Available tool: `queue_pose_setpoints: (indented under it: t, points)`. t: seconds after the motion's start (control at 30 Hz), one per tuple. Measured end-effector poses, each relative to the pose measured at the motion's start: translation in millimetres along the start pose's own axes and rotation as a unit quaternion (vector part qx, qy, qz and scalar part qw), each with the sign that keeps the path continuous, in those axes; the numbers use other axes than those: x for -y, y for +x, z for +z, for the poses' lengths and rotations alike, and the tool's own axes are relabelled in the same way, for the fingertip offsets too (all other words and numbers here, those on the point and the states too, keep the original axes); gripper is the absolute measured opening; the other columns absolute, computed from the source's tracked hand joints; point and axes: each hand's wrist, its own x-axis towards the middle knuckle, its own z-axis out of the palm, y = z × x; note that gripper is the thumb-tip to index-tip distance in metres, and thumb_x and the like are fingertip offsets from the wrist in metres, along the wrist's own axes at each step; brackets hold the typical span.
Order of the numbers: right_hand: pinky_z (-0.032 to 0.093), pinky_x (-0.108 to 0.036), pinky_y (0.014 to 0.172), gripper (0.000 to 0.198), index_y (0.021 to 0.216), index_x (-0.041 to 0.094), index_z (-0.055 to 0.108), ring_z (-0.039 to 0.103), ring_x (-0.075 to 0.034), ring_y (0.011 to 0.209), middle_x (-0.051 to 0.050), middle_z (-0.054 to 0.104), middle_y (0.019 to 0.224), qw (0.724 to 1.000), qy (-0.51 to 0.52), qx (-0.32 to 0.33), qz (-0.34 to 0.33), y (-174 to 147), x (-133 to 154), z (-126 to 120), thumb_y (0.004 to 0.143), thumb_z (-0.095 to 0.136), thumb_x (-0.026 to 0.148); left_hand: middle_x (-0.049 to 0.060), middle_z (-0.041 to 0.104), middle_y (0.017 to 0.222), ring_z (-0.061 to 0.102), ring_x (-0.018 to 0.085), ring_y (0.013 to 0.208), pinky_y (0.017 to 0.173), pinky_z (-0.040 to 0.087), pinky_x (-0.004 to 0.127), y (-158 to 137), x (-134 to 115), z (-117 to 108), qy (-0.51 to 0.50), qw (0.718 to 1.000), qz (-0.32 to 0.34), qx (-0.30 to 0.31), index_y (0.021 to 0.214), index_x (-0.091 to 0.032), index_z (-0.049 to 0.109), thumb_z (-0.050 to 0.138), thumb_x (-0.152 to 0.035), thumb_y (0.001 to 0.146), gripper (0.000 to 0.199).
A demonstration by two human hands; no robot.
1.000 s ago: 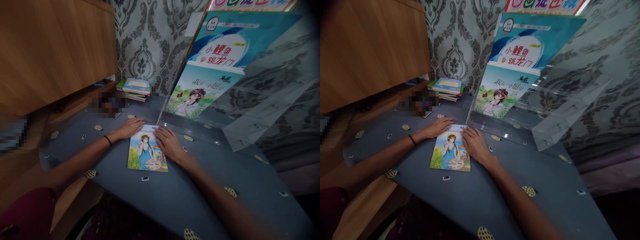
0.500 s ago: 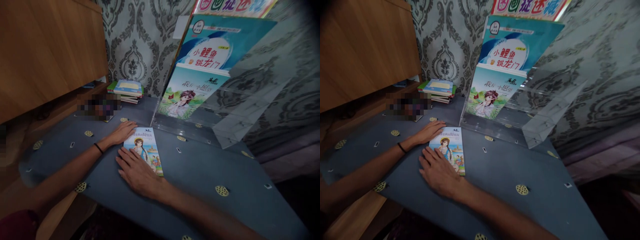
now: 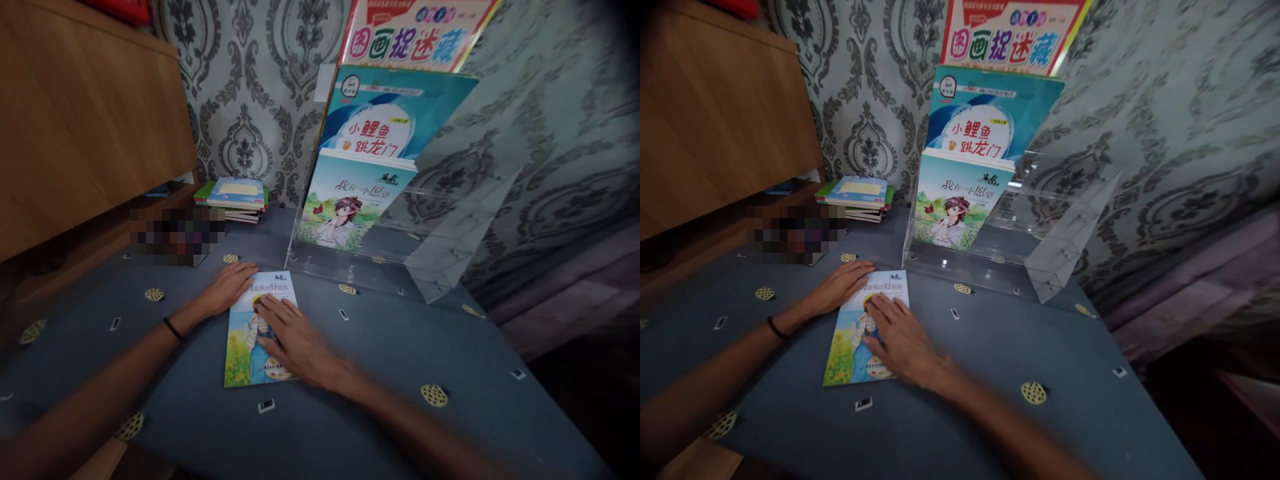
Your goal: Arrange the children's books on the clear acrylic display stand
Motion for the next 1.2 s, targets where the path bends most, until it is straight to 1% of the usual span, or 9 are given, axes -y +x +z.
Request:
queue_pose_setpoints:
  t: [0.2,0.33,0.5,0.57,0.7,0.97,1.2]
  points:
    - [0.028,-0.055,0.121,0.054,0.150,0.012,0.043,0.031,-0.028,0.149,-0.019,0.040,0.158,0.997,-0.024,-0.054,0.051,18.4,-43.4,1.6,0.103,0.041,0.039,0.011,0.062,0.138,0.055,0.024,0.130,0.115,0.041,0.046,0.5,-2.5,-2.8,0.006,1.000,0.005,0.000,0.130,-0.018,0.058,0.035,-0.036,0.103,0.040]
    - [0.029,-0.055,0.120,0.053,0.150,0.017,0.043,0.035,-0.029,0.148,-0.017,0.040,0.158,0.992,-0.037,-0.089,0.086,19.1,-59.8,2.8,0.103,0.040,0.040,0.010,0.063,0.134,0.056,0.025,0.127,0.113,0.043,0.047,0.3,-6.7,-6.2,-0.001,1.000,-0.008,-0.006,0.133,-0.020,0.055,0.037,-0.033,0.101,0.038]
    - [0.029,-0.053,0.120,0.053,0.148,0.012,0.045,0.037,-0.029,0.147,-0.019,0.041,0.157,0.989,-0.048,-0.088,0.107,17.9,-60.4,2.8,0.103,0.039,0.038,0.013,0.061,0.131,0.053,0.028,0.126,0.112,0.042,0.050,-0.5,-5.2,-8.1,0.004,0.997,-0.053,-0.047,0.133,-0.017,0.051,0.039,-0.026,0.098,0.038]
    - [0.030,-0.054,0.119,0.052,0.148,0.013,0.046,0.037,-0.029,0.146,-0.018,0.041,0.157,0.989,-0.048,-0.090,0.105,17.9,-59.5,2.9,0.103,0.039,0.038,0.014,0.060,0.129,0.054,0.029,0.122,0.109,0.043,0.052,-0.8,-1.1,-8.0,0.018,0.995,-0.077,-0.062,0.130,-0.016,0.051,0.040,-0.025,0.097,0.036]
    - [0.030,-0.054,0.119,0.052,0.148,0.015,0.047,0.039,-0.028,0.145,-0.018,0.043,0.156,0.989,-0.048,-0.099,0.102,18.4,-61.2,4.8,0.102,0.039,0.038,0.012,0.061,0.122,0.055,0.029,0.114,0.104,0.046,0.050,-1.5,6.6,-8.3,0.043,0.990,-0.110,-0.072,0.124,-0.018,0.054,0.042,-0.027,0.096,0.031]
    - [0.032,-0.054,0.118,0.049,0.146,0.016,0.050,0.044,-0.028,0.142,-0.017,0.045,0.155,0.987,-0.053,-0.106,0.104,18.4,-63.8,7.4,0.101,0.040,0.034,0.013,0.061,0.120,0.055,0.028,0.113,0.104,0.046,0.050,-4.9,4.7,-11.5,0.046,0.991,-0.108,-0.067,0.120,-0.017,0.056,0.040,-0.026,0.097,0.030]
    - [0.034,-0.054,0.117,0.049,0.143,0.013,0.053,0.047,-0.028,0.140,-0.018,0.048,0.153,0.987,-0.041,-0.111,0.106,16.3,-60.1,4.3,0.100,0.040,0.031,0.012,0.060,0.126,0.054,0.027,0.123,0.110,0.043,0.048,-9.6,-1.9,-14.1,0.044,0.994,-0.083,-0.049,0.117,-0.019,0.061,0.042,-0.026,0.097,0.029]
